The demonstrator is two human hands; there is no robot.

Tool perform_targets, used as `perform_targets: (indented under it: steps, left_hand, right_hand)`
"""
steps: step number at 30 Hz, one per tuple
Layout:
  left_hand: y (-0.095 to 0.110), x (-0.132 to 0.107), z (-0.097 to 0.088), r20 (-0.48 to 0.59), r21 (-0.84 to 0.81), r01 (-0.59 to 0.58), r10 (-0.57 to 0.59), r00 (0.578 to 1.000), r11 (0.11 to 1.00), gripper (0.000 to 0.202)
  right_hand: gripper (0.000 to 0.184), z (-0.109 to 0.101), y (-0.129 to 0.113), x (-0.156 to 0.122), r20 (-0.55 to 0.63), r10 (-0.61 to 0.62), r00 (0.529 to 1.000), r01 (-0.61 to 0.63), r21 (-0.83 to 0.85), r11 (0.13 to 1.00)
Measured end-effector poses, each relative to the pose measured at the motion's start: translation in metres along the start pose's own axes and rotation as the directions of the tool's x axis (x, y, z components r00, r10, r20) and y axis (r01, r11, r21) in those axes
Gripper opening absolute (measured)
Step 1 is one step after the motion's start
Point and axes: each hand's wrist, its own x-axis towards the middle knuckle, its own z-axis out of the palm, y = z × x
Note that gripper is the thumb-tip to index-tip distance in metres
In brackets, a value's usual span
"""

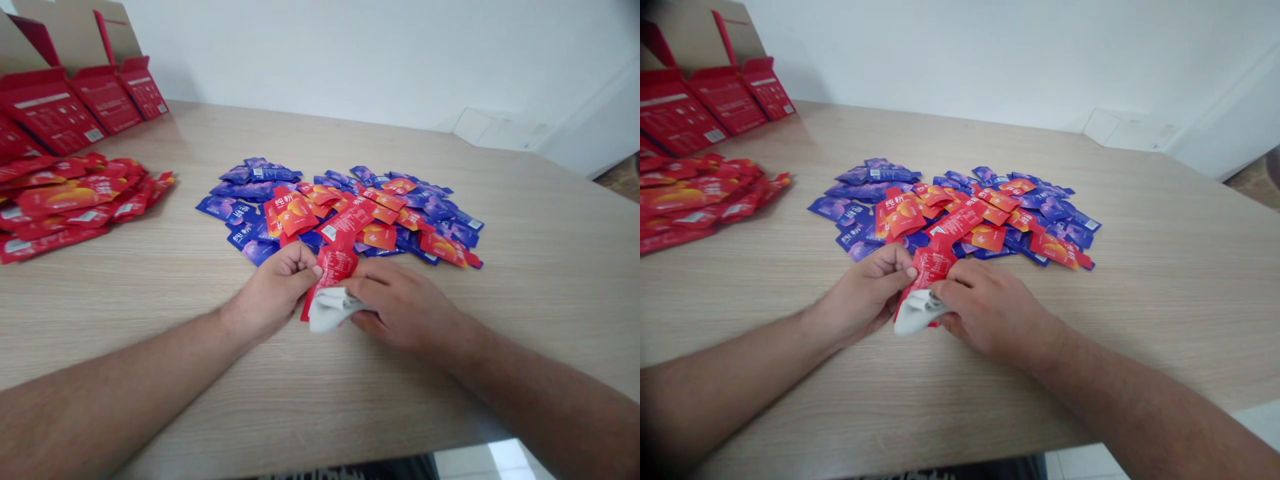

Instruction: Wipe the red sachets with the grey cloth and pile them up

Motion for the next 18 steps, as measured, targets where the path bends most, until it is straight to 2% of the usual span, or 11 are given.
perform_targets:
  steps: [3,7,9,14,18]
  left_hand:
    - [0.0000,0.0006,0.0004,-0.020,0.005,0.012,-0.012,1.000,1.000,0.025]
    - [0.0004,0.0003,-0.0005,-0.007,0.025,0.009,-0.009,1.000,1.000,0.023]
    - [0.0006,0.0001,-0.0010,0.000,0.028,0.004,-0.004,1.000,1.000,0.023]
    - [-0.0003,0.0011,-0.0008,-0.014,-0.006,0.011,-0.011,1.000,1.000,0.025]
    - [0.0001,0.0007,-0.0002,-0.011,0.016,-0.002,0.002,1.000,1.000,0.024]
  right_hand:
    - [0.018,-0.0011,0.0037,0.0003,-0.056,0.070,0.996,-0.072,-0.031,0.997]
    - [0.017,0.0009,-0.0015,0.0007,0.061,-0.063,0.996,0.062,0.028,0.998]
    - [0.016,0.0013,-0.0032,0.0006,0.071,-0.090,0.993,0.088,0.032,0.996]
    - [0.018,-0.0004,0.0035,-0.0002,-0.064,0.050,0.997,-0.052,-0.031,0.998]
    - [0.017,0.0006,0.0006,-0.0005,0.031,-0.038,0.999,0.037,0.028,0.999]
